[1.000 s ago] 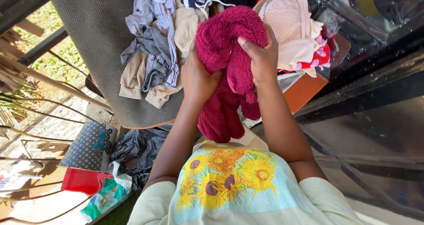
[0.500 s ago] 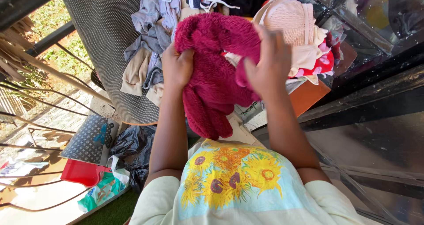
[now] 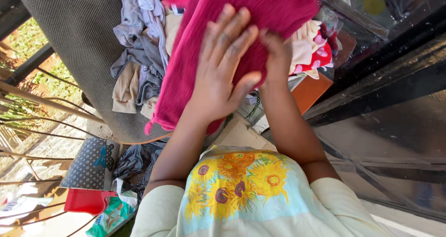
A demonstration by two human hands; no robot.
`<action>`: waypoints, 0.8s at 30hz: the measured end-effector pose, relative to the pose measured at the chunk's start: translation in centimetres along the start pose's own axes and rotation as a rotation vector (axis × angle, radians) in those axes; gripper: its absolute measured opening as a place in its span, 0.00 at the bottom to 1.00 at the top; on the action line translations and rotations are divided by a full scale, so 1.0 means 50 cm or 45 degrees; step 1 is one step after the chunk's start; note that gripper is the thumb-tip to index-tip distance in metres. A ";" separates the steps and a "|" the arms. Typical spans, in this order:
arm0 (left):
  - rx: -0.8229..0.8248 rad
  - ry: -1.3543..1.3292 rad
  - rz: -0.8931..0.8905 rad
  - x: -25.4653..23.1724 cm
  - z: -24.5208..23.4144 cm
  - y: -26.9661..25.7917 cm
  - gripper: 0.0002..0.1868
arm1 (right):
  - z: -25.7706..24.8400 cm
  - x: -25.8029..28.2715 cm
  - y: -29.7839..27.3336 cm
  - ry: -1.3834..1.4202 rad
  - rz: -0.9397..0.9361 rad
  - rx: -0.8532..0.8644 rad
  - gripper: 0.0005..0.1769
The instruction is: The person folds items of clothing, including a towel, socks, and a small patterned garment, and places them onto a pile on a chair.
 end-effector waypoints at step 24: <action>0.286 0.475 -0.244 0.308 0.307 0.156 0.41 | 0.013 0.177 0.152 -2.110 -1.060 0.461 0.20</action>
Point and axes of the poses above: each hand's wrist, its own y-axis towards the middle knuckle, its own z-axis out of the palm, x = y × z, the point moved 2 cm from there along y, towards the middle knuckle, and after that the axes turned 4 degrees about z, right-handed, at the moved point
